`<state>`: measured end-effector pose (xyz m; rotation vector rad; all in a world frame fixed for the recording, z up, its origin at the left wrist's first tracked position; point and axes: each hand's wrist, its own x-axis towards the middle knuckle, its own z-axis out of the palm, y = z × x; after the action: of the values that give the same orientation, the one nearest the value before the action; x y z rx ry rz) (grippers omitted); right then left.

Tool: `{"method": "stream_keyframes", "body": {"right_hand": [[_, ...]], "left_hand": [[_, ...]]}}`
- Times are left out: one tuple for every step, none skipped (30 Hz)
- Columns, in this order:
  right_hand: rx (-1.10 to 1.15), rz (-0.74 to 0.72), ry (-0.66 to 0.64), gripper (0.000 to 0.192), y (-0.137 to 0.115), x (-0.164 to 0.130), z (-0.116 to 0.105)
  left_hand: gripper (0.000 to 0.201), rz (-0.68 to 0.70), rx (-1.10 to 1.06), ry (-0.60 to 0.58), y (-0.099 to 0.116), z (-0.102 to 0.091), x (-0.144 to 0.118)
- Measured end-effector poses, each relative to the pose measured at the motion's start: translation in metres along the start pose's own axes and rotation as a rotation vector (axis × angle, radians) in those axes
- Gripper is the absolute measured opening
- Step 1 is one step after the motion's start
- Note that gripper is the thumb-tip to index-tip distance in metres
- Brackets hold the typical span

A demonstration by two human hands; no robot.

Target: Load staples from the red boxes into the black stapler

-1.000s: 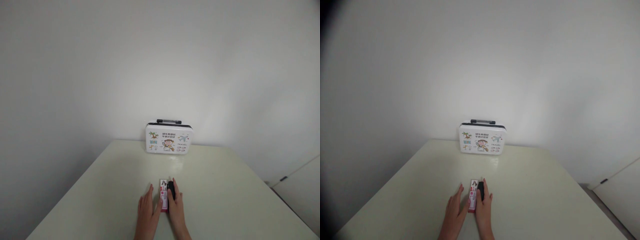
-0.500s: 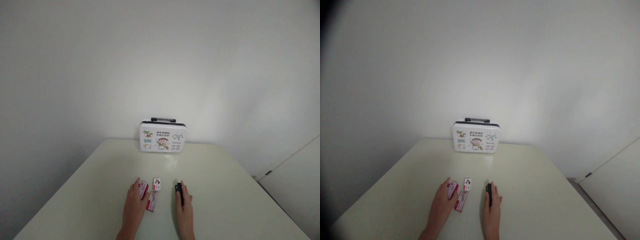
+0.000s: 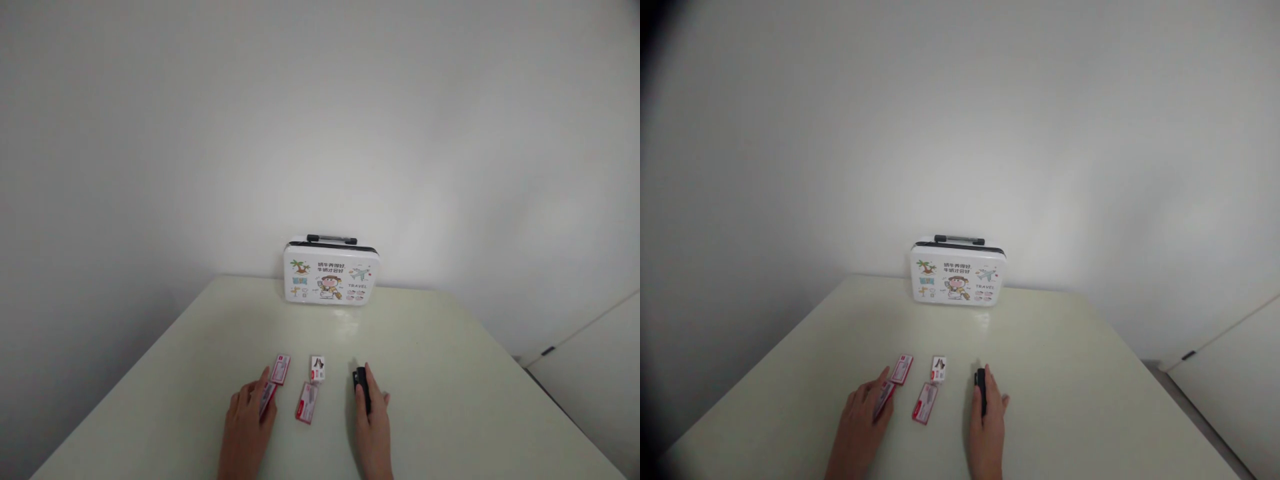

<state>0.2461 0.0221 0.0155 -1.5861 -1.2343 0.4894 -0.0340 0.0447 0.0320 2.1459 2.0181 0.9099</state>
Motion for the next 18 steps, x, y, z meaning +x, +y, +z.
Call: {"method": "stream_keyframes", "body": {"right_hand": [[-0.001,-0.006,-0.005,0.058,0.000,0.000,0.000],[-0.004,-0.013,-0.010,0.058,0.000,0.000,0.000],[-0.008,-0.021,-0.015,0.058,-0.001,0.000,-0.001],[-0.016,-0.027,-0.023,0.059,-0.001,0.000,-0.001],[-0.027,-0.033,-0.033,0.059,-0.002,0.000,-0.001],[-0.044,-0.038,-0.047,0.059,-0.003,-0.001,-0.001],[-0.063,-0.044,-0.063,0.059,-0.004,-0.002,0.000],[-0.085,-0.053,-0.079,0.059,-0.004,-0.004,0.000],[-0.107,-0.066,-0.093,0.058,-0.004,-0.006,0.001],[-0.126,-0.083,-0.099,0.058,-0.004,-0.008,0.001],[-0.140,-0.105,-0.097,0.058,-0.003,-0.010,0.002],[-0.147,-0.128,-0.089,0.058,-0.002,-0.012,0.001],[-0.147,-0.149,-0.077,0.058,0.000,-0.014,0.001],[-0.146,-0.169,-0.064,0.057,0.003,-0.016,-0.001],[-0.147,-0.184,-0.053,0.056,0.005,-0.018,-0.004],[-0.156,-0.197,-0.044,0.053,0.008,-0.019,-0.008],[-0.172,-0.206,-0.040,0.050,0.011,-0.020,-0.013],[-0.195,-0.212,-0.042,0.047,0.014,-0.020,-0.018]], "left_hand": [[0.048,0.015,0.013,-0.002,-0.002,-0.001,-0.006],[0.045,0.023,0.028,0.006,-0.001,-0.003,-0.010],[0.042,0.023,0.040,0.025,0.002,-0.004,-0.013],[0.040,0.023,0.044,0.043,0.008,-0.005,-0.016],[0.039,0.027,0.039,0.055,0.017,-0.005,-0.017],[0.038,0.039,0.024,0.051,0.028,-0.004,-0.017],[0.037,0.059,0.004,0.029,0.041,-0.002,-0.017],[0.037,0.087,-0.017,-0.006,0.054,0.001,-0.016],[0.037,0.115,-0.034,-0.043,0.066,0.005,-0.014],[0.038,0.137,-0.045,-0.075,0.077,0.010,-0.012],[0.039,0.151,-0.050,-0.094,0.085,0.016,-0.010],[0.042,0.159,-0.053,-0.104,0.091,0.022,-0.008],[0.044,0.159,-0.053,-0.102,0.093,0.028,-0.007],[0.047,0.153,-0.052,-0.089,0.093,0.033,-0.005],[0.047,0.140,-0.052,-0.070,0.091,0.036,-0.004],[0.046,0.127,-0.054,-0.055,0.088,0.038,-0.005],[0.042,0.119,-0.058,-0.048,0.084,0.039,-0.006],[0.038,0.118,-0.065,-0.055,0.080,0.039,-0.009]]}}
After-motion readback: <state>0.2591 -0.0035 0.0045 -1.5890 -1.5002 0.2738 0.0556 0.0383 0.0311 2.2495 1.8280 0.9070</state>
